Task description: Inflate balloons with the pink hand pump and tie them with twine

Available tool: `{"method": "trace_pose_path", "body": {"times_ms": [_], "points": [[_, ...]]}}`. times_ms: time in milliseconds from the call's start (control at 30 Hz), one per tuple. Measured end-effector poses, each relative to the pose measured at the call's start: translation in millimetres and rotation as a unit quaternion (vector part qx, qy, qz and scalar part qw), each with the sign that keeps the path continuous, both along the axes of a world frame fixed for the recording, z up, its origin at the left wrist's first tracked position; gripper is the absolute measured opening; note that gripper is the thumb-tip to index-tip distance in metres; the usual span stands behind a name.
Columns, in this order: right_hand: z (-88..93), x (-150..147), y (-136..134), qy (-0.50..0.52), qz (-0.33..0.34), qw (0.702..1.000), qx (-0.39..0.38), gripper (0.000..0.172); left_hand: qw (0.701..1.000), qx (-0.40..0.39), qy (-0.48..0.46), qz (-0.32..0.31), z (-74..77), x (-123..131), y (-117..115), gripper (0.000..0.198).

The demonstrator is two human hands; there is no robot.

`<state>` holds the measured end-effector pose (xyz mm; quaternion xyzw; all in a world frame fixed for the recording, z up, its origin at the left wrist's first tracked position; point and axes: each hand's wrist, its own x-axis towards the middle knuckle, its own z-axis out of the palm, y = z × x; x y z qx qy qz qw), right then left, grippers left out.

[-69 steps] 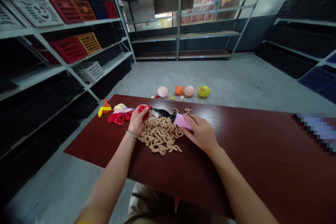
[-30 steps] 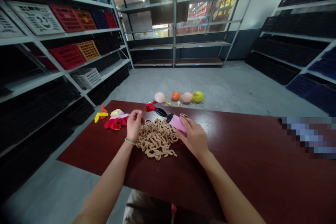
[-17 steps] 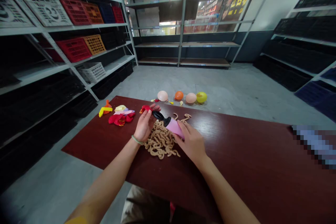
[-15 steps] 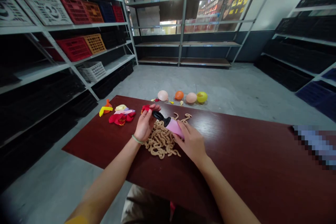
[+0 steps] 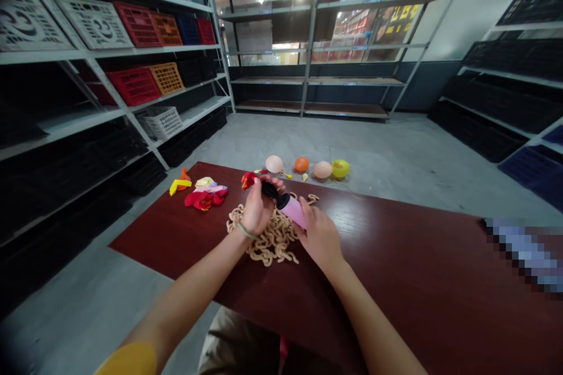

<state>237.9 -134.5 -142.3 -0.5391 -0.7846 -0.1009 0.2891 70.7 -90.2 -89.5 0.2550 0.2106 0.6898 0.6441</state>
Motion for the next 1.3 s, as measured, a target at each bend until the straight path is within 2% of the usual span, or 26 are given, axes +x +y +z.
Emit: {"method": "trace_pose_path", "body": {"times_ms": [100,200,300,467,600,733,833,900,967,1100,1200,1267,1300], "points": [[-5.0,4.4,2.8,0.078,0.003,0.997,0.009,0.059,0.999,0.03,0.007,0.007,13.8,21.0,2.1,0.037],[-5.9,7.8,3.0,0.121,-0.007,0.992,-0.027,0.055,0.999,0.033,0.027,0.029,22.6,33.1,5.7,0.036],[-3.5,8.5,1.6,0.146,-0.019,0.987,-0.07,0.054,0.997,0.038,0.041,0.046,27.9,35.9,8.8,0.038],[-1.7,7.7,0.5,0.188,-0.023,0.978,-0.091,0.055,0.997,0.058,0.034,0.024,32.3,37.0,10.9,0.041],[-5.5,9.1,1.3,0.183,-0.039,0.979,-0.075,0.056,0.995,0.053,0.06,0.06,26.2,43.7,14.1,0.037],[-12.2,11.1,3.2,0.113,-0.08,0.99,-0.035,0.053,0.99,0.029,0.054,0.129,9.9,51.2,17.3,0.031],[-16.1,12.1,3.5,0.077,-0.075,0.994,-0.016,0.047,0.984,-0.005,0.063,0.168,1.6,52.2,18.6,0.028],[-17.8,12.8,3.0,0.058,-0.066,0.996,-0.014,0.044,0.976,-0.043,0.084,0.199,2.5,45.7,21.4,0.028],[-18.9,14.0,2.3,0.033,-0.06,0.997,-0.02,0.043,0.962,-0.08,0.099,0.241,9.5,29.2,27.8,0.028],[-20.4,13.6,1.5,-0.008,-0.052,0.998,-0.024,0.041,0.942,-0.089,0.1,0.309,35.9,-30.3,49.3,0.023],[-21.4,7.9,1.4,-0.011,-0.038,0.999,-0.016,0.04,0.939,-0.096,0.093,0.316,53.8,-69.6,63.7,0.021],[-22.4,3.6,1.3,0.0,-0.039,0.999,-0.01,0.041,0.944,-0.083,0.088,0.308,57.7,-75.7,67.8,0.022],[-23.0,2.1,1.2,0.006,-0.045,0.999,-0.008,0.041,0.947,-0.071,0.084,0.301,56.4,-70.7,67.6,0.022]]}}
